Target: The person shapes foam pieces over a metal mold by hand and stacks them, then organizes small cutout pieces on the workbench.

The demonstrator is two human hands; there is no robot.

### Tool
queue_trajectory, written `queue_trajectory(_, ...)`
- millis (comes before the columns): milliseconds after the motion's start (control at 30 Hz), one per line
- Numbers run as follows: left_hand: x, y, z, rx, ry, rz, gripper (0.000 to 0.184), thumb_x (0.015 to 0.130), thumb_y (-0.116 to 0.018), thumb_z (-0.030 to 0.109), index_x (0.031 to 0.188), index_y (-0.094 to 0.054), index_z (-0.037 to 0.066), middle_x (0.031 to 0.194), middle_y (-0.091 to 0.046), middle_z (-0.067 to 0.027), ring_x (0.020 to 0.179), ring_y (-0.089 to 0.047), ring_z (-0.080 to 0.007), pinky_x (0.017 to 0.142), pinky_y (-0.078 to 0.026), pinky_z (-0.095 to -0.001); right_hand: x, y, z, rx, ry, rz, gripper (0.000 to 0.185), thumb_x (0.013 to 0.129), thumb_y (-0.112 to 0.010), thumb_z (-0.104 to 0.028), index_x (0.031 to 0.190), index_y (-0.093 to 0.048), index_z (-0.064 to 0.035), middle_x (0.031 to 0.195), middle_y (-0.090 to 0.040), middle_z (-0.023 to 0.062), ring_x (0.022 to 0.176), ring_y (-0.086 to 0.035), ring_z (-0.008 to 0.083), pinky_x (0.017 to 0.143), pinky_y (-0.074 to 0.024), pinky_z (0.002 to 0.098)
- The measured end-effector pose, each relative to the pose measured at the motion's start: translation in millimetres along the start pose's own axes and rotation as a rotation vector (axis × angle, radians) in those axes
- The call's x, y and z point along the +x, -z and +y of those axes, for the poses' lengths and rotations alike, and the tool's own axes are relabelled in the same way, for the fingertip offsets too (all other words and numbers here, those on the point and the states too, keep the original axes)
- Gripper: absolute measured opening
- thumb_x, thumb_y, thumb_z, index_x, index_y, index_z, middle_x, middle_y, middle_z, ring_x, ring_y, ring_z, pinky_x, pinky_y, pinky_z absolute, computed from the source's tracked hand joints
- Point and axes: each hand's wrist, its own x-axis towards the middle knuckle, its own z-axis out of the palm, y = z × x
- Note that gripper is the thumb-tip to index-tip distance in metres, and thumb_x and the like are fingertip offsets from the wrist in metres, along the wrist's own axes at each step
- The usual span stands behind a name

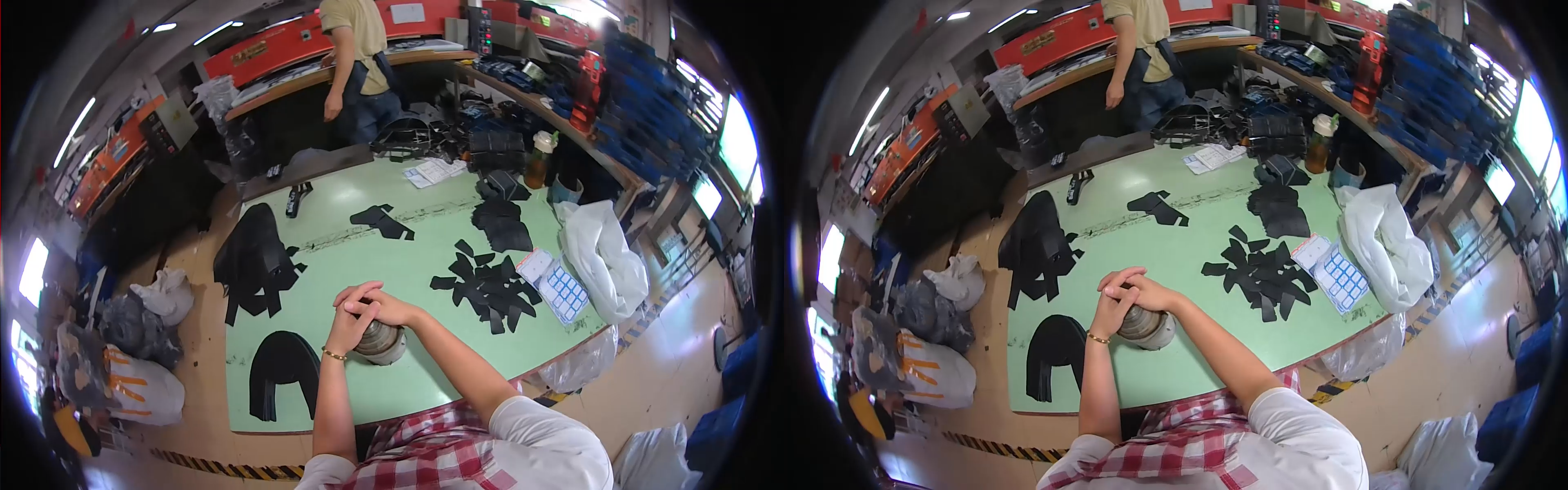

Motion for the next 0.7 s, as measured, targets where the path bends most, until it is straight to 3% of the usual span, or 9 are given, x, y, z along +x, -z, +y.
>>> queue_trajectory(400, -5.0, 0.4, 4.7, -0.021, 0.013, -0.005, 0.041, 0.092, -0.061, 0.027, 0.127, -0.059, 0.007, 0.118, -0.062, -0.0099, 0.111, -0.056, -0.0228, 0.100, -0.043, -0.0358, -1.0, -0.8, 2.2, 0.021, -0.075, -0.023, 0.042, 0.098, -0.056, -0.038, 0.119, -0.061, -0.0016, 0.115, -0.062, 0.0098, 0.106, -0.058, 0.0203, 0.093, -0.0460, 0.0328)
queue_trajectory(533, -5.2, -1.7, 0.4, -0.030, -0.010, 0.020, 0.040, 0.090, -0.063, 0.023, 0.126, -0.060, 0.008, 0.117, -0.064, -0.0111, 0.109, -0.060, -0.0244, 0.097, -0.046, -0.0357, -0.7, -1.9, 8.9, 0.001, 0.029, -0.016, 0.042, 0.098, -0.056, -0.037, 0.120, -0.061, -0.0014, 0.117, -0.062, 0.0102, 0.107, -0.058, 0.0210, 0.093, -0.0466, 0.0335)
queue_trajectory(700, -5.2, -2.2, -2.0, -0.031, -0.009, 0.019, 0.040, 0.090, -0.063, 0.025, 0.127, -0.060, 0.009, 0.117, -0.064, -0.0114, 0.110, -0.060, -0.0251, 0.097, -0.046, -0.0364, -2.1, -1.3, -0.6, 0.004, -0.060, -0.029, 0.041, 0.099, -0.056, -0.036, 0.120, -0.061, -0.0013, 0.118, -0.062, 0.0104, 0.108, -0.058, 0.0212, 0.094, -0.0467, 0.0341)
